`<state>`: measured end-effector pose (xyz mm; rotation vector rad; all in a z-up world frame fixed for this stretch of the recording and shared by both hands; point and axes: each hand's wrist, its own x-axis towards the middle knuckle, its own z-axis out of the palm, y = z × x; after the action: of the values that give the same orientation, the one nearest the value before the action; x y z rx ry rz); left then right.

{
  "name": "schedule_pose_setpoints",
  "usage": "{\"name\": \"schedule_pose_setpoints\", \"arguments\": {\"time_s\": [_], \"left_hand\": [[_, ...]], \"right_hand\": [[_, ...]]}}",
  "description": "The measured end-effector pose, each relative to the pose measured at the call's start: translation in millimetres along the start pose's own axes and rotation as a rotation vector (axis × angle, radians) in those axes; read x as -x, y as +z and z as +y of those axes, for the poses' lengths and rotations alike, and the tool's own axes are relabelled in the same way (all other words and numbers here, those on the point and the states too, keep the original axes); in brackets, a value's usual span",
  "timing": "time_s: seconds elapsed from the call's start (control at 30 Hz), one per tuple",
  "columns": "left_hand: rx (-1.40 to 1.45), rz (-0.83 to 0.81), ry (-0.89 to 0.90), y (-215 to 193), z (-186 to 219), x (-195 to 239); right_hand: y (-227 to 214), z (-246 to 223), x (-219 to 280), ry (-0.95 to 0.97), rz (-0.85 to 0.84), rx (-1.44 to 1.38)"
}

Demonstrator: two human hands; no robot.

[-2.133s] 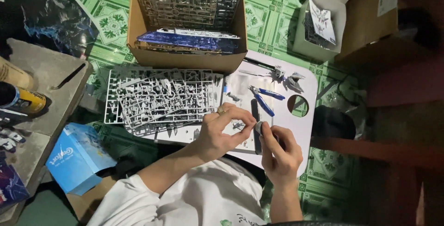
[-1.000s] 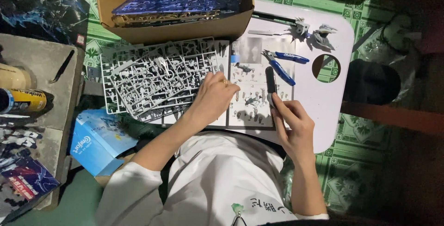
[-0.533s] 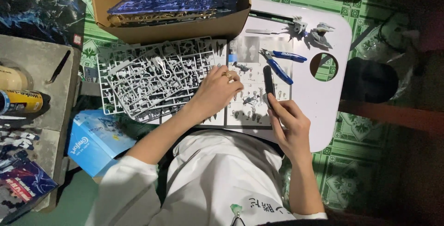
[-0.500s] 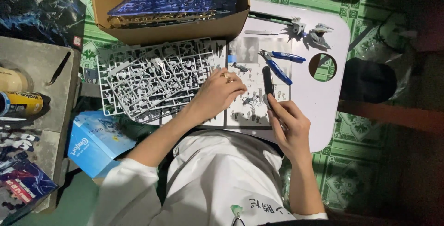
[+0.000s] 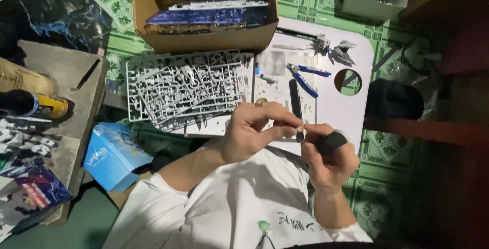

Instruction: The person uses a sanding stick to smooth the edges of small plastic model parts. They handle several grey pieces one by one, rotating them while sanding, and place the finished pieces on a white work surface.

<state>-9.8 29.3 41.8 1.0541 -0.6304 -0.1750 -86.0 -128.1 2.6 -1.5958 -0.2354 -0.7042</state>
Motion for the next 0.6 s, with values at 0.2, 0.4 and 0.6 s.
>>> {"name": "schedule_pose_setpoints", "arguments": {"time_s": [0.2,0.4,0.6], "left_hand": [[-0.162,0.025,0.103,7.2,17.1,0.4],[-0.205,-0.002,0.181,16.9,33.4,0.1],[-0.126,-0.009,0.165,19.8,34.5,6.1]], "right_hand": [[14.3,-28.4,-23.8,-0.183,0.013,0.073],[8.9,-39.3,-29.4,-0.299,0.015,0.116],[12.9,-50.0,-30.2,-0.326,0.009,-0.002]]}}
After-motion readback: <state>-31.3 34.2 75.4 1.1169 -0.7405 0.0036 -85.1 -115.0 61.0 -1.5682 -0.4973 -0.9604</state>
